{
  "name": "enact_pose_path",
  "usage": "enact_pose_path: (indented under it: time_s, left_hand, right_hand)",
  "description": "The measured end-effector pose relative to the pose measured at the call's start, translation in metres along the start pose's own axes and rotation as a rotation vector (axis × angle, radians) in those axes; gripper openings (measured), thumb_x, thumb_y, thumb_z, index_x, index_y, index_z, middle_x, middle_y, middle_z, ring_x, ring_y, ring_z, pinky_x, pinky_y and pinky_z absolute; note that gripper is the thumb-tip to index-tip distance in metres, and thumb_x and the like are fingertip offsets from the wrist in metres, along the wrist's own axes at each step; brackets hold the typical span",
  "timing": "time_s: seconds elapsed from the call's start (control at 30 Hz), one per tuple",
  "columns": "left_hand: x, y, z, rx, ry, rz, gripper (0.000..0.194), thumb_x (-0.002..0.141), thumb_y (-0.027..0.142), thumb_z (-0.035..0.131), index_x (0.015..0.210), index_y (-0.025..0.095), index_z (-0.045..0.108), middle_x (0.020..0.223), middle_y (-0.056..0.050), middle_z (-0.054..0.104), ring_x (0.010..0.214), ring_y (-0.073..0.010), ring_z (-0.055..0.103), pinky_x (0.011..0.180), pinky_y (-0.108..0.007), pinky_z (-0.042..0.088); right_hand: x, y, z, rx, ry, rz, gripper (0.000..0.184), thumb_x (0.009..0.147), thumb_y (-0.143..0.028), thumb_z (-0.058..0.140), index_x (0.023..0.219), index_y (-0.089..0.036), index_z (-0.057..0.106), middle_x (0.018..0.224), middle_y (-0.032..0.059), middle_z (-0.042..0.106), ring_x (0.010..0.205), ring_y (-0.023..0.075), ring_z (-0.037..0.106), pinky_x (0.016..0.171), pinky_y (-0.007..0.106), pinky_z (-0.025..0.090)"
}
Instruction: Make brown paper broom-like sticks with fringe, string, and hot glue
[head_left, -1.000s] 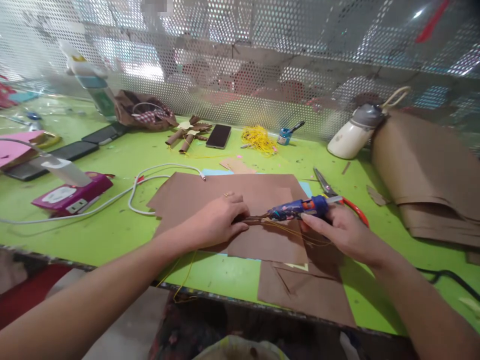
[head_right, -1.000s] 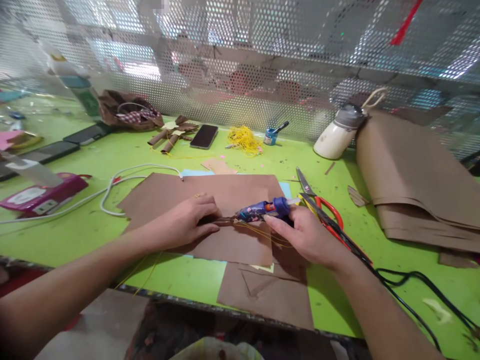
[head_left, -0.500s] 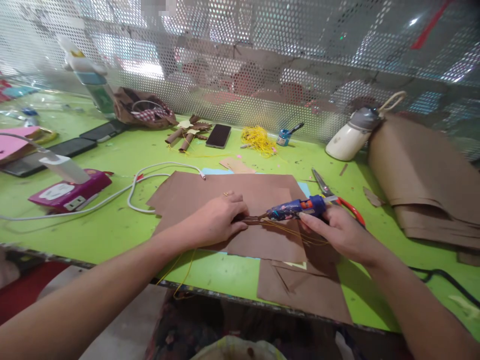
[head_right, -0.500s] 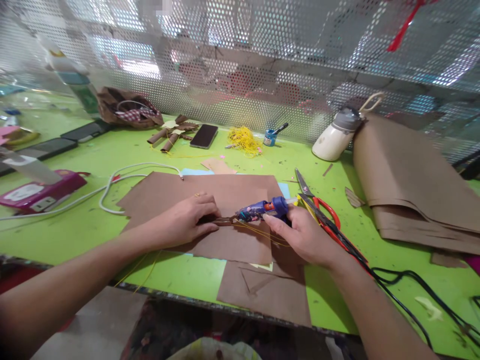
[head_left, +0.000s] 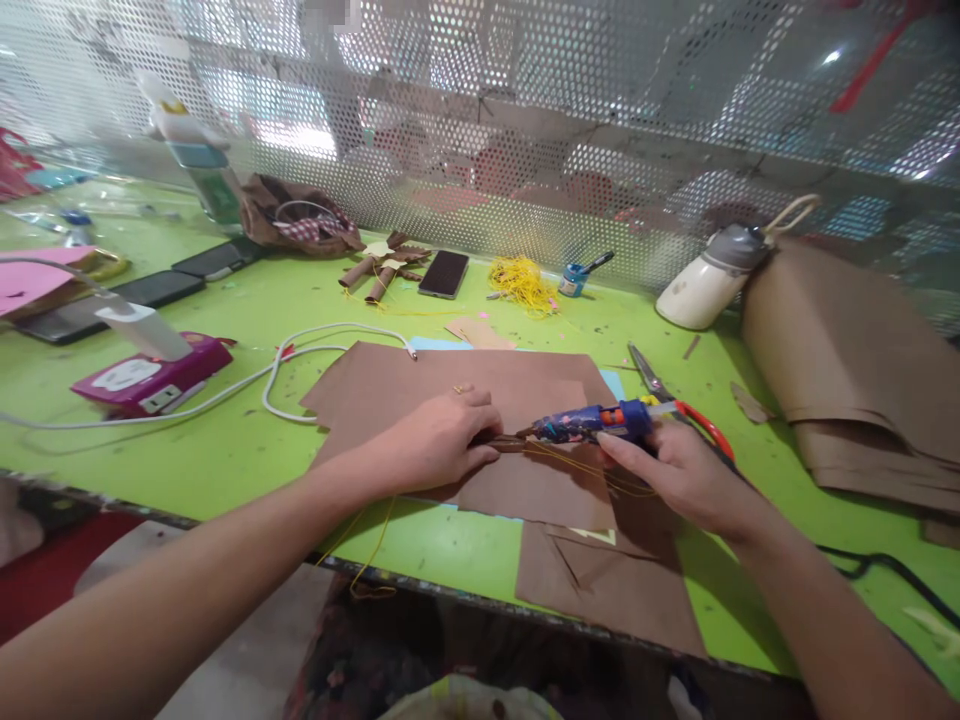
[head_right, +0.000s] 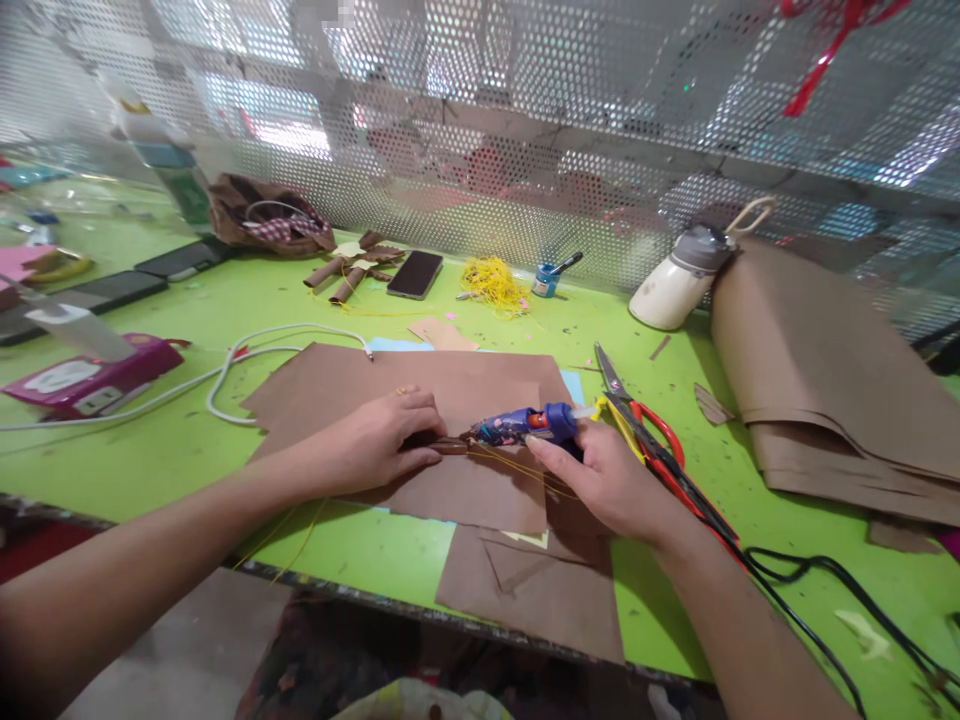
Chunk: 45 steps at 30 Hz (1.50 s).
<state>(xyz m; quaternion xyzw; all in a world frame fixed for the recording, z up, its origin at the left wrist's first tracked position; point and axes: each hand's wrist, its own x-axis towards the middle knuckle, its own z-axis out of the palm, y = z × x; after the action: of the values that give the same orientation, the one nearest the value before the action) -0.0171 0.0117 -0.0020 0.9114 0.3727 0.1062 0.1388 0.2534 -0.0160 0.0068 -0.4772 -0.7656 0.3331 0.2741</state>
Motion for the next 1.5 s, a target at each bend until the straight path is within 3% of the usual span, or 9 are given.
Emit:
enact_pose_path:
  time_s: [0.27,0.5,0.7,0.9,1.1,1.37,1.5]
  left_hand:
    - [-0.001,-0.001,0.001,0.005,0.011,0.009,0.014,0.086,0.028,0.056,0.091,0.017,0.064,0.09,-0.006,0.056,0.087,-0.0196,0.052,0.075,-0.03,0.043]
    - [-0.001,-0.001,0.001,-0.001,0.02,0.017,0.015,0.087,0.029,0.055,0.09,0.017,0.064,0.089,-0.006,0.056,0.086,-0.0192,0.053,0.075,-0.03,0.043]
    - [-0.001,-0.001,0.001,-0.001,0.024,0.02,0.014,0.086,0.028,0.056,0.089,0.018,0.064,0.089,-0.006,0.056,0.085,-0.0189,0.053,0.073,-0.029,0.043]
    - [-0.001,-0.001,0.001,-0.001,0.018,0.014,0.013,0.085,0.029,0.057,0.089,0.018,0.064,0.089,-0.005,0.056,0.084,-0.0185,0.053,0.072,-0.028,0.043]
    - [-0.001,-0.001,0.003,-0.01,0.037,0.021,0.015,0.086,0.029,0.055,0.089,0.018,0.064,0.089,-0.005,0.056,0.084,-0.0187,0.053,0.074,-0.029,0.043]
    - [-0.001,-0.001,0.002,-0.006,0.043,0.029,0.015,0.087,0.029,0.055,0.089,0.018,0.064,0.088,-0.006,0.057,0.086,-0.0192,0.053,0.075,-0.03,0.043]
    - [-0.001,0.001,0.0,0.0,0.033,0.018,0.016,0.088,0.03,0.054,0.088,0.018,0.064,0.088,-0.006,0.057,0.085,-0.0192,0.053,0.074,-0.03,0.043]
  right_hand:
    - [-0.001,0.002,-0.002,0.022,-0.016,-0.018,0.026,0.09,-0.04,0.05,0.092,-0.019,0.065,0.09,0.0044,0.07,0.086,0.0202,0.063,0.079,0.028,0.051]
    - [-0.002,-0.006,-0.002,-0.078,0.018,-0.009,0.035,0.089,-0.044,0.048,0.064,-0.021,0.057,0.059,0.0017,0.058,0.068,0.02,0.061,0.07,0.03,0.052]
    - [-0.002,-0.008,0.0,-0.082,0.039,-0.021,0.033,0.088,-0.045,0.049,0.084,-0.018,0.067,0.074,0.0051,0.066,0.077,0.0226,0.063,0.073,0.032,0.052]
    - [-0.001,-0.005,0.002,-0.083,0.034,-0.019,0.034,0.088,-0.045,0.049,0.078,-0.018,0.067,0.071,0.0054,0.067,0.088,0.0252,0.065,0.082,0.033,0.052]
    - [-0.002,-0.006,0.003,-0.101,0.014,-0.045,0.034,0.09,-0.042,0.048,0.103,-0.018,0.068,0.101,0.0091,0.07,0.1,0.0265,0.063,0.091,0.038,0.049]
    - [-0.001,-0.001,-0.001,-0.03,0.023,-0.008,0.029,0.089,-0.042,0.051,0.083,-0.017,0.067,0.082,0.0066,0.071,0.083,0.0229,0.065,0.078,0.034,0.053]
    - [-0.001,0.003,-0.002,-0.004,-0.018,0.014,0.028,0.088,-0.041,0.054,0.088,-0.017,0.068,0.089,0.0065,0.072,0.083,0.0216,0.065,0.078,0.032,0.053]
